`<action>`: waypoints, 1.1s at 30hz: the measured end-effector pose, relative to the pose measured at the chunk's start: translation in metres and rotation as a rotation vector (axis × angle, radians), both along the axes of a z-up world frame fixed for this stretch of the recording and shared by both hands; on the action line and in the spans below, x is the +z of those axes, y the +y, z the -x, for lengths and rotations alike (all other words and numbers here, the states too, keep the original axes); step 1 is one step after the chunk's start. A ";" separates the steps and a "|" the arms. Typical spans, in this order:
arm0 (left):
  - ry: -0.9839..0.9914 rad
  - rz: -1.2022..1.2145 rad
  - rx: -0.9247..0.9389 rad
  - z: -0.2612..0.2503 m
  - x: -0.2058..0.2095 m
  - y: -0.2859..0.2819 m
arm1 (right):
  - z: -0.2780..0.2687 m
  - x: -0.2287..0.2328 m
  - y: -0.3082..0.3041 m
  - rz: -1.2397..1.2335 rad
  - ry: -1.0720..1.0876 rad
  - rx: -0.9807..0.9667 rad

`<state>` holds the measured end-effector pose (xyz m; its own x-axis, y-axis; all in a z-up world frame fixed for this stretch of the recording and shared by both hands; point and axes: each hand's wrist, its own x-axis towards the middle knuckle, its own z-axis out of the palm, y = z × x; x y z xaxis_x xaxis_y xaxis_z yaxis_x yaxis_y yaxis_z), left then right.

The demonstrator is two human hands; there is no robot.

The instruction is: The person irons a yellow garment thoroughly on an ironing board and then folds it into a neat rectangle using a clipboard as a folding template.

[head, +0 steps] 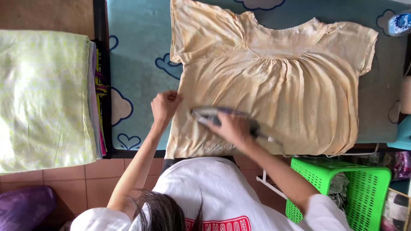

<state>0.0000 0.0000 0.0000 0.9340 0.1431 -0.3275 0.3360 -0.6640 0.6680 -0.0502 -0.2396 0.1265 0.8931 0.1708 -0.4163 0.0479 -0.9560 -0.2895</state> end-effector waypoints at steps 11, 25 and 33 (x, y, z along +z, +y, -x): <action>0.059 0.073 0.200 0.023 0.020 0.012 | -0.083 -0.031 0.006 0.011 -0.135 -0.187; 0.304 0.102 0.405 0.171 0.020 0.048 | 0.013 -0.015 0.056 -0.040 -0.023 0.257; 0.438 -0.247 0.241 0.157 0.013 0.044 | -0.136 -0.038 0.005 0.091 -0.305 -0.131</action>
<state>-0.1571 0.0436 0.0127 0.6496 0.4576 -0.6072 0.7089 -0.6531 0.2662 0.0863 -0.2348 0.0886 0.9906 0.0206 -0.1353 -0.0061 -0.9809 -0.1944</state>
